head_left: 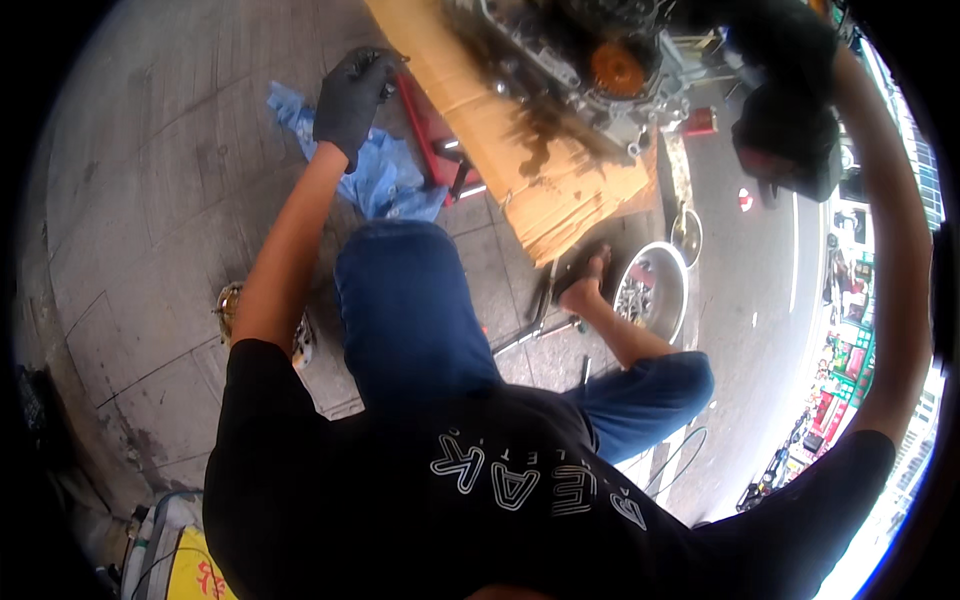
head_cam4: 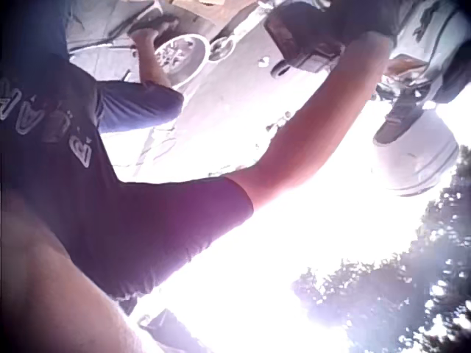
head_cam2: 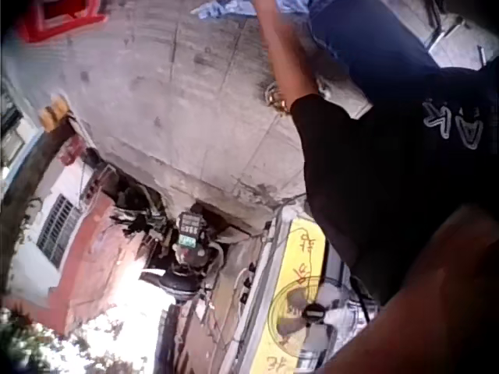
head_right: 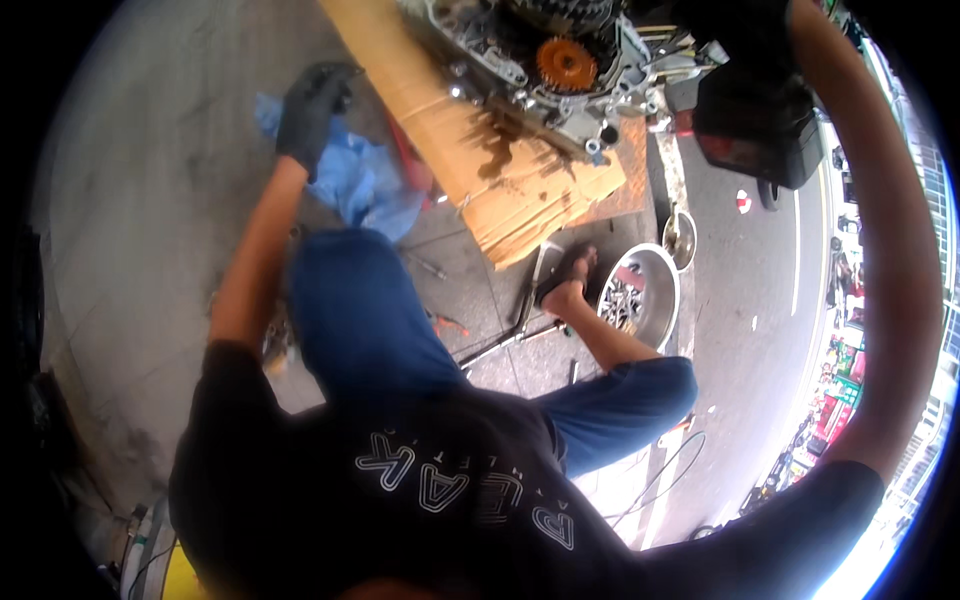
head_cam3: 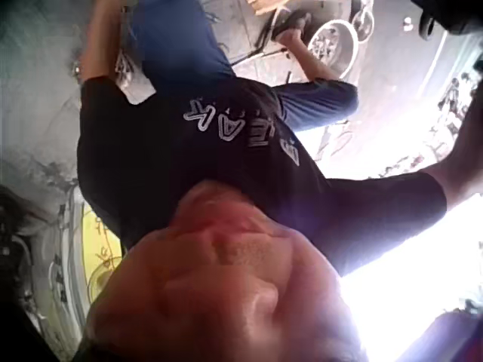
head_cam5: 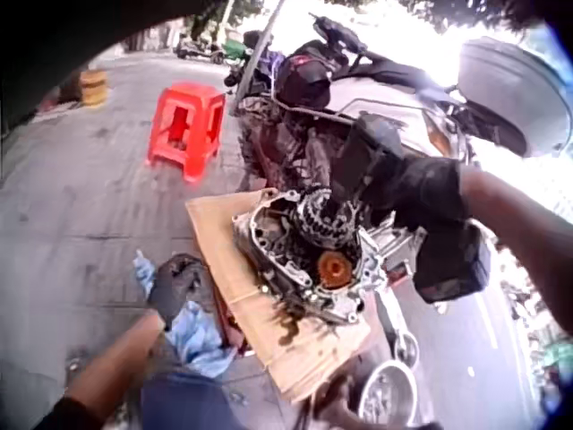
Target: The person works on a motorcycle engine component placed on a piece of cardboard on the ground, using a screwdriver and a power drill to remove parts and then wiping a component with a blue cloth.
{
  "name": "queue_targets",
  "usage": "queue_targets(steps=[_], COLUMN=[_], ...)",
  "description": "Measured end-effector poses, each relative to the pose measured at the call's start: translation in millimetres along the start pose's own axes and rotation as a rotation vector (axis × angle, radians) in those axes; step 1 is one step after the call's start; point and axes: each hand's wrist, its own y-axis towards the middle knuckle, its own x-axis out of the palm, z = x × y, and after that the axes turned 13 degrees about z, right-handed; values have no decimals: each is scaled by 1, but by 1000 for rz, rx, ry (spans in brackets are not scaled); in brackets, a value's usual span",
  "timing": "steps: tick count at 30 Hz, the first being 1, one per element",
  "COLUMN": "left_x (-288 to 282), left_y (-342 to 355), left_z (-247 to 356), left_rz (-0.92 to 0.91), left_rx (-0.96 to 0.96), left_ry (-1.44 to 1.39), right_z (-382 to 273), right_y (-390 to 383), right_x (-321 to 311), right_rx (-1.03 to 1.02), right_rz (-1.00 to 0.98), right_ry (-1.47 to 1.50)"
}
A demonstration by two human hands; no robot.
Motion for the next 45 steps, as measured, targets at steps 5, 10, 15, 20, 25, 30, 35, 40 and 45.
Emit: queue_targets(steps=[5,10,15,20,25,30,35,40,45], left_x=[-62,-61,-58,-53,-58,-53,-61,-56,-70], left_y=[-120,-154,-149,-151,-147,-142,-135,-134,-128], left_z=[-151,-263,-303,-308,-315,-317,-317,-316,-313], left_rz=[-684,-862,-814,-793,-724,-664,-580,-523,-446], left_rx=[-561,-351,-314,-333,-367,-405,-430,-433,-457], left_ry=[597,1102,1242,1250,1230,1208,1205,1169,1163], right_z=[162,234,255,250,185,71,-33,-62,-83], right_y=[-99,-147,-152,-147,-90,-29,26,24,19], right_x=[160,237,261,257,187,47,-52,-62,-46], right_rx=[300,485,525,527,348,70,-150,-237,22], right_rz=[-8,-28,-32,-27,-64,-88,-164,-180,-87], right_ry=[160,182,195,218,173,25,-192,-325,-173])
